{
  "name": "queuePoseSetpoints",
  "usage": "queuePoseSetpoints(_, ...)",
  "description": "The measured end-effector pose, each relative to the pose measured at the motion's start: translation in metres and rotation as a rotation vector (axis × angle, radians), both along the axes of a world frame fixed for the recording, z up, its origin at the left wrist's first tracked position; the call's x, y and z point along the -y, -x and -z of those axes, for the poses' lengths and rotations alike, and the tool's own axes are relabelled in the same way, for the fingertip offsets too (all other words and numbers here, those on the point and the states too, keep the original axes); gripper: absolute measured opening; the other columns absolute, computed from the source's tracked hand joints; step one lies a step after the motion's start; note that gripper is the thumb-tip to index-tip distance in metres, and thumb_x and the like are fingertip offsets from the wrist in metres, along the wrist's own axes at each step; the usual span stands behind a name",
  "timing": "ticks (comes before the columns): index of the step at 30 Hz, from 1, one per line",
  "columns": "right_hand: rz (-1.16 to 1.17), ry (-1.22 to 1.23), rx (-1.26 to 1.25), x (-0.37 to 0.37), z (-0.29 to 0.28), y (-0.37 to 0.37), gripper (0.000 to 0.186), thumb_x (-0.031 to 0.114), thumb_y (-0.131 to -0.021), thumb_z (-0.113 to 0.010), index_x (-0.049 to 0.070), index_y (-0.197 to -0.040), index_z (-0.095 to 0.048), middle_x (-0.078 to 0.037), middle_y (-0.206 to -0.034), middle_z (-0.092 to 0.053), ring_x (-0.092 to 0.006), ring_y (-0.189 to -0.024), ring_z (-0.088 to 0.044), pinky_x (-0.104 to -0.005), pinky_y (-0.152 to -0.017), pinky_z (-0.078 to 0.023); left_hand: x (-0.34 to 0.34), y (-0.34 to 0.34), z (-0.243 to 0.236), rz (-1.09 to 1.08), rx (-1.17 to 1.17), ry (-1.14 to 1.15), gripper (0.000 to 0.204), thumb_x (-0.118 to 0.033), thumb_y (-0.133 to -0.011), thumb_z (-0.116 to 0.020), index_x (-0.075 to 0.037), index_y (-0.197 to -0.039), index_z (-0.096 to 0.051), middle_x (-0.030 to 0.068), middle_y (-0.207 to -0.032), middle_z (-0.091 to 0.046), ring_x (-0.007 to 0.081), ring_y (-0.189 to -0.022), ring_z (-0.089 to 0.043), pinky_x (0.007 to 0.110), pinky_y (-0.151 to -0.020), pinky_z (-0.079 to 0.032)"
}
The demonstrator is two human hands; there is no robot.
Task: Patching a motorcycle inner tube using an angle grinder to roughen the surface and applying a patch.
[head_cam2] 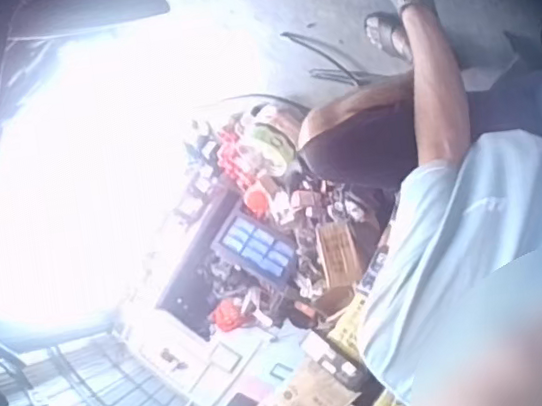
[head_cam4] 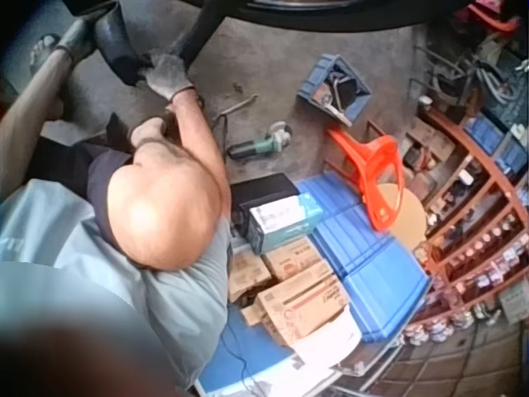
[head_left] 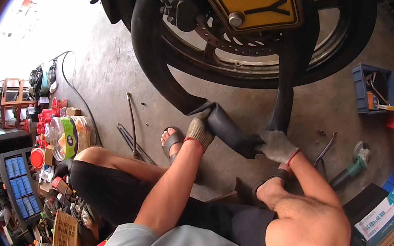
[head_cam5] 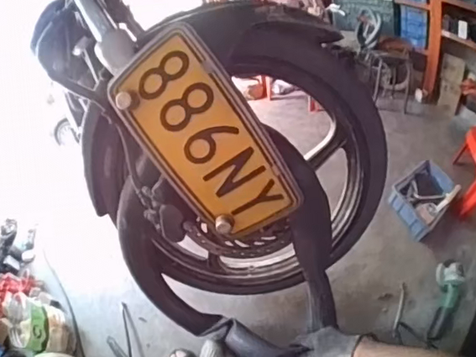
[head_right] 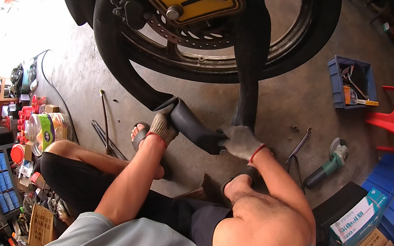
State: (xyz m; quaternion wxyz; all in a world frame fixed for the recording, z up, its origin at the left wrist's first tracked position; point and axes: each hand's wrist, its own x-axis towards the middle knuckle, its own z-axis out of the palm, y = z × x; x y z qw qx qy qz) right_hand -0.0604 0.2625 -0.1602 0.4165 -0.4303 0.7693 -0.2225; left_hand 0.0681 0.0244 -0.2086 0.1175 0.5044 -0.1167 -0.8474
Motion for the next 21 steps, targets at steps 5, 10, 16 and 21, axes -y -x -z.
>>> queuePoseSetpoints(5, 0.065, -0.119, -0.089, 0.026, 0.007, 0.021, 0.033, 0.025, -0.082, -0.065, 0.008, -0.109, -0.066, -0.019, -0.105, -0.067, -0.0368, -0.101, -0.063, -0.0434, -0.087, -0.048, 0.015, 0.015, 0.042, -0.012, 0.180, -0.018, 0.027, -0.025, -0.099, -0.049, -0.007, -0.115, -0.062, 0.0110, -0.108, -0.068, 0.0278, -0.100, -0.065, 0.047, -0.095, -0.051)
queuePoseSetpoints(10, 0.044, -0.106, 0.026, 0.020, 0.042, 0.038, 0.033, 0.027, -0.081, -0.065, 0.003, -0.105, -0.067, -0.021, -0.105, -0.067, -0.0376, -0.100, -0.063, -0.0432, -0.087, -0.048, 0.001, 0.010, 0.040, 0.079, 0.066, 0.056, 0.039, -0.032, -0.100, -0.047, -0.004, -0.127, -0.051, 0.0118, -0.123, -0.059, 0.0278, -0.116, -0.056, 0.051, -0.100, -0.045)
queuePoseSetpoints(16, 0.029, -0.062, 0.078, 0.033, 0.036, 0.028, 0.037, 0.027, -0.082, -0.065, 0.002, -0.109, -0.065, -0.022, -0.110, -0.065, -0.0362, -0.107, -0.060, -0.0414, -0.091, -0.045, -0.004, 0.014, 0.032, 0.432, -0.086, 0.091, 0.051, -0.036, -0.094, -0.060, -0.001, -0.130, -0.048, 0.0154, -0.129, -0.054, 0.0311, -0.118, -0.053, 0.048, -0.104, -0.040)
queuePoseSetpoints(21, 0.011, -0.028, 0.075, 0.032, 0.025, 0.023, 0.038, 0.026, -0.083, -0.065, 0.002, -0.112, -0.064, -0.020, -0.111, -0.065, -0.0339, -0.106, -0.061, -0.0382, -0.090, -0.046, 0.003, 0.026, 0.037, 0.384, 0.211, 0.259, 0.045, -0.024, -0.091, -0.065, 0.001, -0.125, -0.053, 0.0134, -0.116, -0.063, 0.0264, -0.102, -0.062, 0.043, -0.087, -0.052)
